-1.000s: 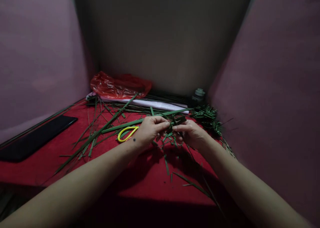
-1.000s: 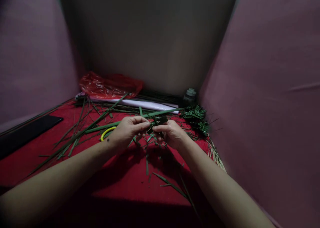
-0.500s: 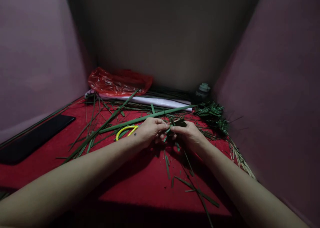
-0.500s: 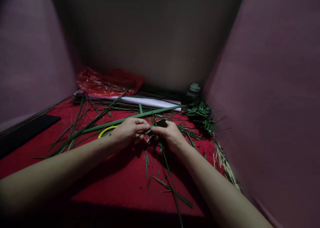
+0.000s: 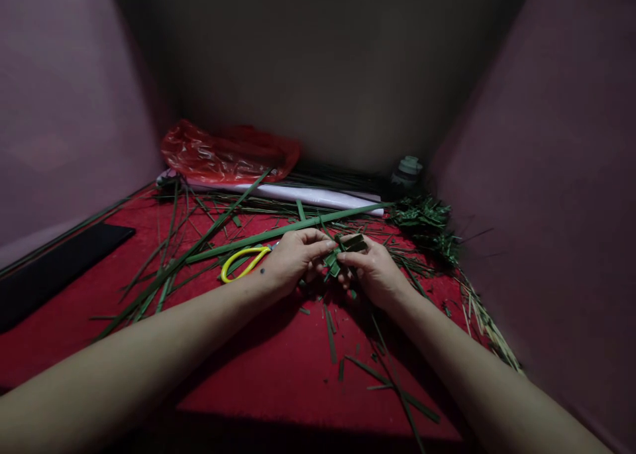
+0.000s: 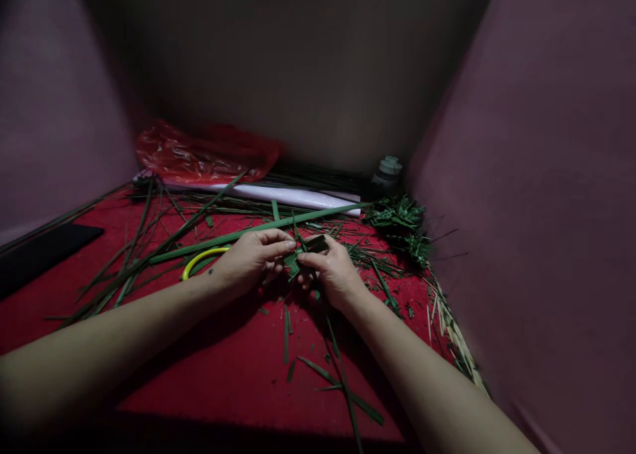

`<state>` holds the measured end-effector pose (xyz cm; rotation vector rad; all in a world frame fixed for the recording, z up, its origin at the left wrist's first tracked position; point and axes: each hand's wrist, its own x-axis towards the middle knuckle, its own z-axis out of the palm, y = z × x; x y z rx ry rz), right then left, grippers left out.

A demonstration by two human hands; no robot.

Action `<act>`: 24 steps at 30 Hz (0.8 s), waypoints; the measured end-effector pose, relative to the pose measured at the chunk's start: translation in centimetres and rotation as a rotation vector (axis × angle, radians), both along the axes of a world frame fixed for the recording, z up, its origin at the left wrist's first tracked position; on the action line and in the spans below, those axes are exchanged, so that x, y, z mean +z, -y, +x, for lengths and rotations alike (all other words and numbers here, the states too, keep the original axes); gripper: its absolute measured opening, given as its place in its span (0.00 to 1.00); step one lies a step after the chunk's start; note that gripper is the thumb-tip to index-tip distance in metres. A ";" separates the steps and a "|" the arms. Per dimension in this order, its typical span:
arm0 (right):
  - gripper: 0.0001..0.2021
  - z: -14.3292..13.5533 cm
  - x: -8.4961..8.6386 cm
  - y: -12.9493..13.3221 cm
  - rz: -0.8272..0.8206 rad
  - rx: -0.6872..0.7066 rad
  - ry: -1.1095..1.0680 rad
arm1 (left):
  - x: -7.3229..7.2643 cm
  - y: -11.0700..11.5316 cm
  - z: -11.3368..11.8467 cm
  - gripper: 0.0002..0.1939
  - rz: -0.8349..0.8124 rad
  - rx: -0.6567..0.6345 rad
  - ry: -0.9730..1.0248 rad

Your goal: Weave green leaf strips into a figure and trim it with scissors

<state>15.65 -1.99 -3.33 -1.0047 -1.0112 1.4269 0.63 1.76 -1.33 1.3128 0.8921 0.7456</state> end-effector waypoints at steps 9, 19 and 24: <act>0.14 -0.1 0.2 0.4 -0.005 -0.009 -0.030 | -0.6 0.2 0.2 0.09 -0.131 -0.034 0.042; 0.15 -0.2 -0.4 0.2 -0.091 0.001 -0.056 | -0.4 0.4 -0.1 0.08 -0.079 -0.066 -0.046; 0.13 -0.2 0.2 0.4 -0.126 -0.022 -0.031 | -0.3 0.4 0.0 0.09 -0.064 -0.059 -0.060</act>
